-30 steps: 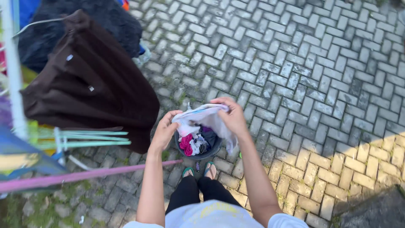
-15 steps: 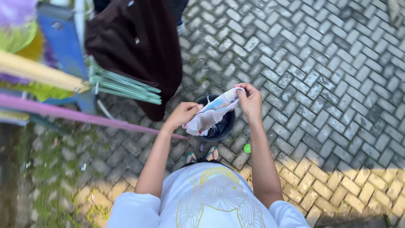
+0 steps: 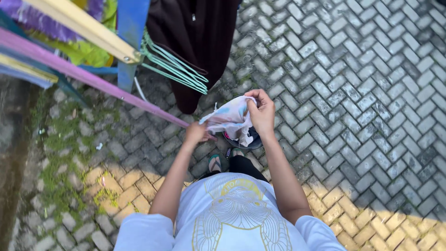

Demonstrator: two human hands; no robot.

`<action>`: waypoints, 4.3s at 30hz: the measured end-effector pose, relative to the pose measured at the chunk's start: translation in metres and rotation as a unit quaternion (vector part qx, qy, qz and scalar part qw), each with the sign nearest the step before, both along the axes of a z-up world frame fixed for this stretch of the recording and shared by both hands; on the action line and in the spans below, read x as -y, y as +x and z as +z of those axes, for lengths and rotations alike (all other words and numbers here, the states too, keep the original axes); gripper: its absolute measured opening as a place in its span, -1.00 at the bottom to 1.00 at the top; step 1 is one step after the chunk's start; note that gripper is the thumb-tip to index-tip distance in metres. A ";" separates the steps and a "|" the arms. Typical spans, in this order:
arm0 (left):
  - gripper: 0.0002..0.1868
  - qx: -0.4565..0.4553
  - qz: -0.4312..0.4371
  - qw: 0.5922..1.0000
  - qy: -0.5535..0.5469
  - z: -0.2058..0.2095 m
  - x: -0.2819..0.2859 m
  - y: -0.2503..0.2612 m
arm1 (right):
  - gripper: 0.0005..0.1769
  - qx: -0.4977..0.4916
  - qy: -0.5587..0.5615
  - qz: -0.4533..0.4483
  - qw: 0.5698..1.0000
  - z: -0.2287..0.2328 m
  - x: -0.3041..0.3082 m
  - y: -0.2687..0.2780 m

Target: Hanging wet laundry on a drying rack using plastic hangers

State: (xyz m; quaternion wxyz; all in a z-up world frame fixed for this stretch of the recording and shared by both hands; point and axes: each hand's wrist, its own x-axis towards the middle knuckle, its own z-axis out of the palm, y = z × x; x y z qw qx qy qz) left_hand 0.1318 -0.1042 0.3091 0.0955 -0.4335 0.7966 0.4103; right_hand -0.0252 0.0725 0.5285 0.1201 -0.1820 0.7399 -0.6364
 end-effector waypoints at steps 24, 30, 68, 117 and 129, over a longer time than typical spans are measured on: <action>-0.83 -0.416 0.663 0.617 0.077 0.103 -0.017 0.072 | -0.85 -0.205 0.422 0.482 0.740 -0.009 0.137 -0.047; -0.90 -0.363 0.691 0.625 0.021 0.158 -0.034 0.061 | -0.91 -0.281 0.088 0.441 0.848 0.021 0.190 -0.040; -0.75 -0.434 0.662 0.610 -0.044 0.193 -0.063 0.114 | -0.58 -0.017 -0.123 0.189 0.974 -0.036 0.103 0.072; -0.65 -0.113 0.754 0.581 -0.285 0.201 -0.169 0.526 | -0.33 -0.238 -0.034 0.814 0.529 0.062 0.157 0.376; -0.79 0.008 0.654 0.697 -0.293 0.202 -0.006 0.499 | -0.30 -0.353 0.057 0.824 0.439 0.073 0.308 0.453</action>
